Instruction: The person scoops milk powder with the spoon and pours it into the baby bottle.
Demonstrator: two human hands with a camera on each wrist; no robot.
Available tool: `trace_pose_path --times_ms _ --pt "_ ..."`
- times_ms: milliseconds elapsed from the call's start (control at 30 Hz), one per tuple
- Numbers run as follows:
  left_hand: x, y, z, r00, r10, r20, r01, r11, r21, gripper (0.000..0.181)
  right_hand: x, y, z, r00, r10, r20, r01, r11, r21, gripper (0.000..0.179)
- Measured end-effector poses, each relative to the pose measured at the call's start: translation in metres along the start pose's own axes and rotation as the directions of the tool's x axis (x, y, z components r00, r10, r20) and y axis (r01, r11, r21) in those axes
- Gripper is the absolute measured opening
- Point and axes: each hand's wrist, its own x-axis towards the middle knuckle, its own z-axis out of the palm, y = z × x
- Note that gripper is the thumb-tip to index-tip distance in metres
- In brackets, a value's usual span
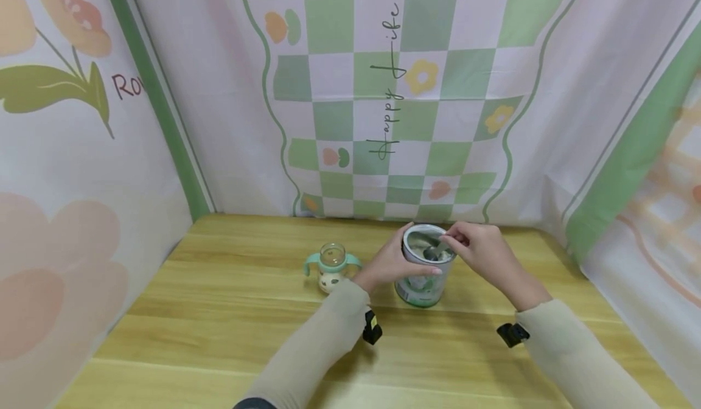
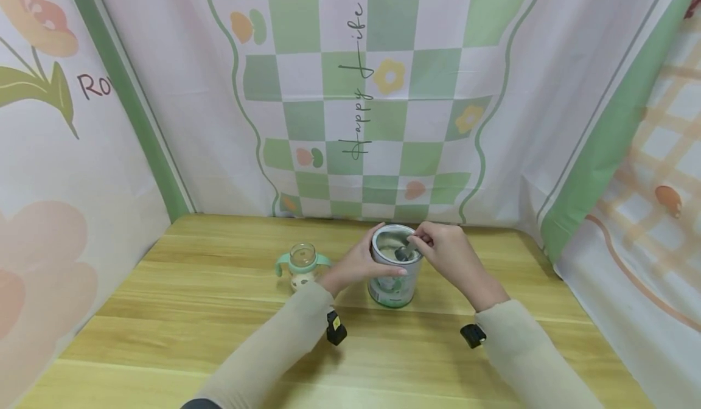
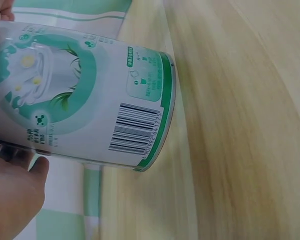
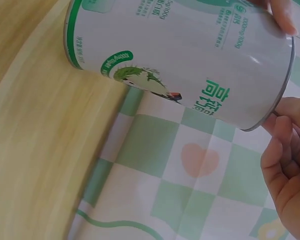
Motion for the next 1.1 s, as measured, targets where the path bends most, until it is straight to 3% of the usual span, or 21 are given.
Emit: trace_pose_path --times_ms 100,233,333,500,733,967,1100 --pt "0.001 -0.002 0.001 1.000 0.030 0.010 -0.030 1.000 -0.009 0.088 0.002 -0.002 -0.002 1.000 0.006 0.026 -0.006 1.000 0.011 0.011" --pt "0.000 -0.003 0.004 0.999 -0.027 -0.028 0.027 1.000 -0.009 0.098 0.006 -0.005 -0.004 0.997 0.007 0.073 -0.010 0.999 0.031 0.013" --pt "-0.001 -0.004 0.005 0.999 -0.022 -0.034 0.021 0.999 -0.026 0.097 0.008 -0.007 -0.005 0.993 0.014 0.119 -0.019 0.999 0.038 0.014" --pt "0.000 -0.005 0.005 1.000 0.007 -0.015 -0.007 0.999 -0.039 0.090 0.009 -0.010 -0.007 0.980 0.032 0.195 -0.041 0.998 0.039 0.012" --pt "-0.001 -0.003 0.005 1.000 -0.022 -0.007 0.022 0.998 -0.065 0.088 0.013 -0.013 -0.009 0.963 0.042 0.266 -0.056 0.997 0.046 0.011" --pt "0.000 -0.003 0.004 0.998 0.045 0.041 -0.041 0.993 -0.107 0.080 0.014 -0.016 -0.011 0.947 0.069 0.315 -0.093 0.994 0.064 0.009" --pt "-0.001 -0.003 0.004 0.999 0.027 0.044 -0.022 0.994 -0.104 0.081 0.015 -0.019 -0.010 0.933 0.099 0.346 -0.136 0.987 0.082 0.010"
